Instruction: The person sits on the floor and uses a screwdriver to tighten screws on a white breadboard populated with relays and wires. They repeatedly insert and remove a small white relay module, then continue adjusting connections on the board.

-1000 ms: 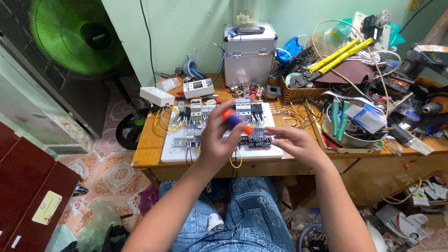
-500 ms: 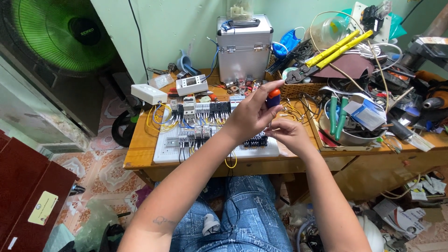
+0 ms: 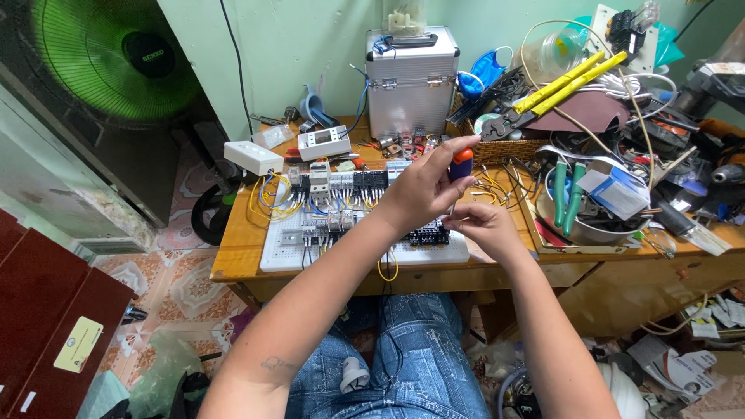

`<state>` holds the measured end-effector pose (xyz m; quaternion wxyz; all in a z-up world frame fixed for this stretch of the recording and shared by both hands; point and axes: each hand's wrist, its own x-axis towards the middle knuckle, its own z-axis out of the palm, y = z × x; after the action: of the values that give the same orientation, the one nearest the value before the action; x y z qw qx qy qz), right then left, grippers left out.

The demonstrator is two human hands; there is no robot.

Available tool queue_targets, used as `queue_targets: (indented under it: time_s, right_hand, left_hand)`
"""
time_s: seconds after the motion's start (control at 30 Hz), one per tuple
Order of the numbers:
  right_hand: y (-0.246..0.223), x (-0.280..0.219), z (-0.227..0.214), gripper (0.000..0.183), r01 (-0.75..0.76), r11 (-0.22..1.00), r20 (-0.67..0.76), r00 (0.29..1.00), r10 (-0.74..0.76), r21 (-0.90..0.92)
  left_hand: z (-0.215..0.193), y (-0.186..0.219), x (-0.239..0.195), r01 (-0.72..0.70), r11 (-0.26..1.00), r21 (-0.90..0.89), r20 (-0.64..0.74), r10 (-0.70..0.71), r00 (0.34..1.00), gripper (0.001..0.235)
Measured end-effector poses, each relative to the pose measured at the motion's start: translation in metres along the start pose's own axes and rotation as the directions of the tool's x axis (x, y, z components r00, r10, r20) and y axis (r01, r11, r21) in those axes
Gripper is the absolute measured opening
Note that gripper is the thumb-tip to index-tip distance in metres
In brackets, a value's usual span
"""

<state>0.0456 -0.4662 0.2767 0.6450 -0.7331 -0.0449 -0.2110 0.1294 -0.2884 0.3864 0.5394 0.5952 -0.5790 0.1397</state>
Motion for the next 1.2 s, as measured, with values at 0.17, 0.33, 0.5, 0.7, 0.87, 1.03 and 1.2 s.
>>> queue_targets:
  time_s: [0.17, 0.33, 0.5, 0.7, 0.87, 1.03, 1.2]
  right_hand:
    - [0.004, -0.002, -0.002, 0.023, 0.034, 0.997, -0.008, 0.999, -0.035, -0.071]
    - [-0.007, -0.007, 0.000, 0.021, 0.045, 0.991, -0.023, 0.999, -0.049, -0.123]
    - [-0.061, -0.009, 0.005, 0.028, 0.053, 0.997, -0.036, 0.998, -0.055, -0.058]
    - [-0.096, 0.000, 0.021, 0.025, 0.099, 0.994, -0.108, 0.989, -0.104, -0.052]
    - [-0.050, 0.022, 0.002, 0.040, 0.110, 0.993, -0.132, 0.984, -0.116, -0.046]
    - [-0.100, 0.019, 0.018, 0.016, 0.146, 0.988, -0.094, 0.985, -0.142, 0.046]
    - [-0.081, 0.036, 0.012, 0.037, 0.229, 0.973, -0.225, 0.947, -0.228, -0.023]
  left_hand:
    - [0.002, 0.012, 0.013, -0.071, 0.990, 0.123, 0.007, 0.071, 0.997, 0.045]
    - [-0.001, 0.028, 0.022, -0.125, 0.935, 0.333, 0.042, 0.117, 0.992, 0.037]
    - [0.007, 0.006, 0.024, 0.005, 0.906, 0.424, 0.099, -0.052, 0.994, 0.038]
    - [-0.002, 0.013, 0.033, -0.025, 0.817, 0.576, 0.080, -0.026, 0.996, 0.031]
    - [0.001, 0.018, 0.037, -0.002, 0.820, 0.572, 0.096, -0.065, 0.993, 0.033]
    - [0.000, 0.017, 0.040, -0.053, 0.803, 0.593, 0.094, -0.004, 0.996, 0.025]
    - [0.001, 0.049, 0.017, 0.021, 0.840, 0.542, 0.162, -0.129, 0.978, 0.052]
